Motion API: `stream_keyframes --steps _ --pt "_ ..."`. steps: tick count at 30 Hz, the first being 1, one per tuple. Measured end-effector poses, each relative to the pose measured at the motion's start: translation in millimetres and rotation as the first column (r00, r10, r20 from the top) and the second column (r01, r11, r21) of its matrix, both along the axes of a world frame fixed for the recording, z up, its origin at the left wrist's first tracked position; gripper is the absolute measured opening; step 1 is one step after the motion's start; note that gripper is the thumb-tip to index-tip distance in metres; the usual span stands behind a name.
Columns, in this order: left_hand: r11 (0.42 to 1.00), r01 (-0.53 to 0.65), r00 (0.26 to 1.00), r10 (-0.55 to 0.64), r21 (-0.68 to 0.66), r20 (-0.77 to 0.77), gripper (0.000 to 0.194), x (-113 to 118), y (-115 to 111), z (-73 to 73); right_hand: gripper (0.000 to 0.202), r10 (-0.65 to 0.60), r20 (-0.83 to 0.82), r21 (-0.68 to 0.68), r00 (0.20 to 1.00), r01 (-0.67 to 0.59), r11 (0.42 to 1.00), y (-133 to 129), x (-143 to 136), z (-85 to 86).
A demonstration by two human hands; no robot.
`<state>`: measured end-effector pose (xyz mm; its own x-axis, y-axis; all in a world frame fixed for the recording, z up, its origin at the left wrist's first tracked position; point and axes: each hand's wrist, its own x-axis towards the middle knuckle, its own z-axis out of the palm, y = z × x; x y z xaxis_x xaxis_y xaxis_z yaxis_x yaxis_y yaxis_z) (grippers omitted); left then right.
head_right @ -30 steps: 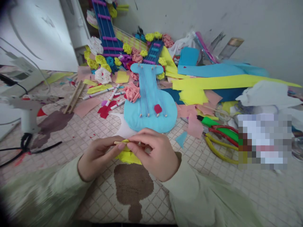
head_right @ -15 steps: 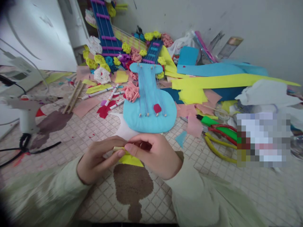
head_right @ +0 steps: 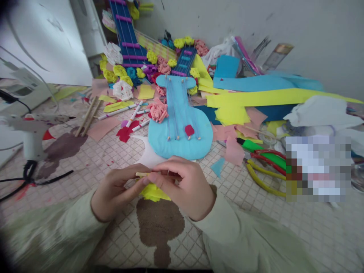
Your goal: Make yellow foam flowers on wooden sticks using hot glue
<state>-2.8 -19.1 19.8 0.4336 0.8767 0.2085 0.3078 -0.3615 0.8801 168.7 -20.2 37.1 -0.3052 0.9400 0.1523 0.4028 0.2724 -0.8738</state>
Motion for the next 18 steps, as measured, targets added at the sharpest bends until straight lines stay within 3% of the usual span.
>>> stream_keyframes --steps 13,18 --pt "0.998 0.053 0.999 -0.053 0.027 -0.004 0.016 -2.6 1.3 0.3 0.013 0.012 -0.061 -0.048 0.998 -0.014 0.999 2.5 1.7 0.2" --pt "0.978 0.098 0.994 -0.090 -0.183 0.053 0.019 -2.6 1.7 -0.5 0.013 -0.018 -0.059 -0.006 0.998 0.018 1.000 3.8 2.1 2.1"
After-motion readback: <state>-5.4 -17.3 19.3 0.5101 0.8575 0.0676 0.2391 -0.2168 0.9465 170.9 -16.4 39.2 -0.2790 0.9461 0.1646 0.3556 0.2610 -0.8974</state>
